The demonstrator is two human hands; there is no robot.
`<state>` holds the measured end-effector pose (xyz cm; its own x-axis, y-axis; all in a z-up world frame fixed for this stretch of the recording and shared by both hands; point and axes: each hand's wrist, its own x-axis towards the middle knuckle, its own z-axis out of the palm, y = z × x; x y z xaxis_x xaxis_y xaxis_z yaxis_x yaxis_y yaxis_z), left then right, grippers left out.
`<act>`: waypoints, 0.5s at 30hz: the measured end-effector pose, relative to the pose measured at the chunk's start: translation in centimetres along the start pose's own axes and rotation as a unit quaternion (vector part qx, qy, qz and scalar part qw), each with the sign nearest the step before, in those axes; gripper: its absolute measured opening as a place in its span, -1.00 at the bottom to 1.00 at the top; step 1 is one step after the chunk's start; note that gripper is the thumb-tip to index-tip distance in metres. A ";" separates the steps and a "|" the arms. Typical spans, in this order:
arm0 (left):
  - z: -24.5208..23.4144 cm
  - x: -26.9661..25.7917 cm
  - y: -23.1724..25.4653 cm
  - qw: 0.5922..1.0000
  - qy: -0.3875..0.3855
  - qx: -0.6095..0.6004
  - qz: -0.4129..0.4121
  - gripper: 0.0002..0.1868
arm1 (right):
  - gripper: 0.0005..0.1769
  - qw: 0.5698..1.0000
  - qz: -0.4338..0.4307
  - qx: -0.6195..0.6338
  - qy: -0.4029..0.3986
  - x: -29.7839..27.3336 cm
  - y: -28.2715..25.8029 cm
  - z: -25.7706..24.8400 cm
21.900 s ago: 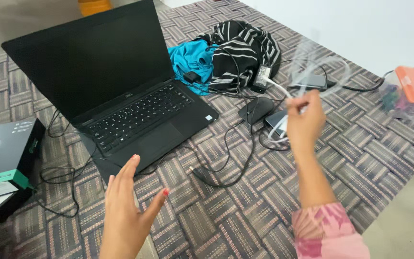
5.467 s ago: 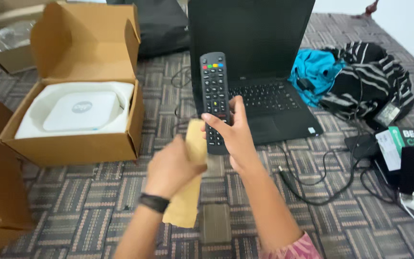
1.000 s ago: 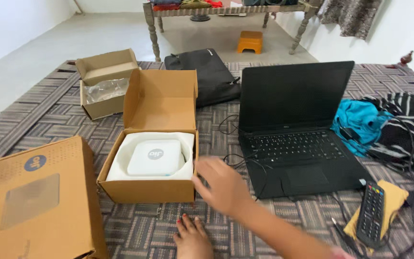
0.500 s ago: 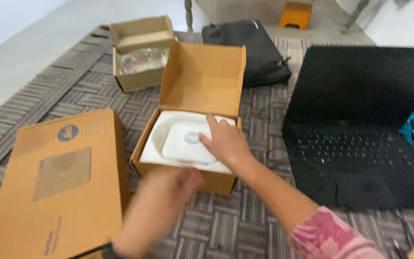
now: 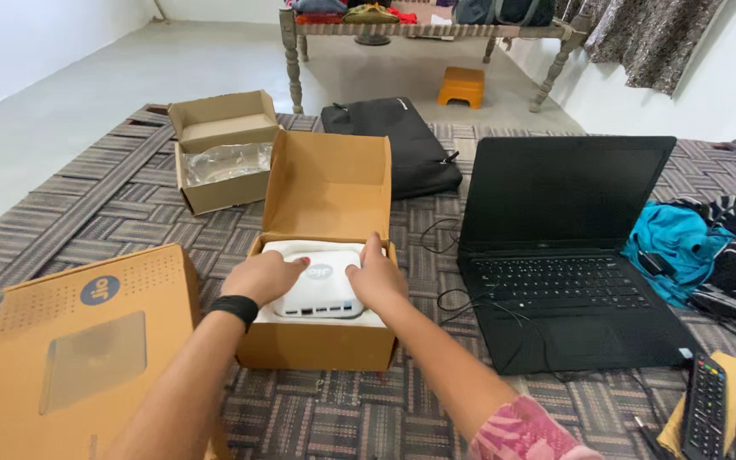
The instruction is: The person unboxes a JioFi device, removing the remote, power adapter, and cables from the packaging. They inspect the components and then repack the items into the box, closing the lid.
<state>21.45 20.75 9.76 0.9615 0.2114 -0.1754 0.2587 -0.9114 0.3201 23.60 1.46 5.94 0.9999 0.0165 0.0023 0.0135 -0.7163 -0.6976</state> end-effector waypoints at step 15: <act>-8.6 -10.0 2.5 0.857 0.186 -0.475 0.072 -0.44 | -0.25 0.790 -0.038 0.594 -0.146 -8.0 -6.6 -8.9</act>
<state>13.30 19.38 20.36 0.9070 0.3801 0.1811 -0.0756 -0.2761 0.9581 15.58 -0.16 16.85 0.9492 0.3132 0.0316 -0.1196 0.4517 -0.8841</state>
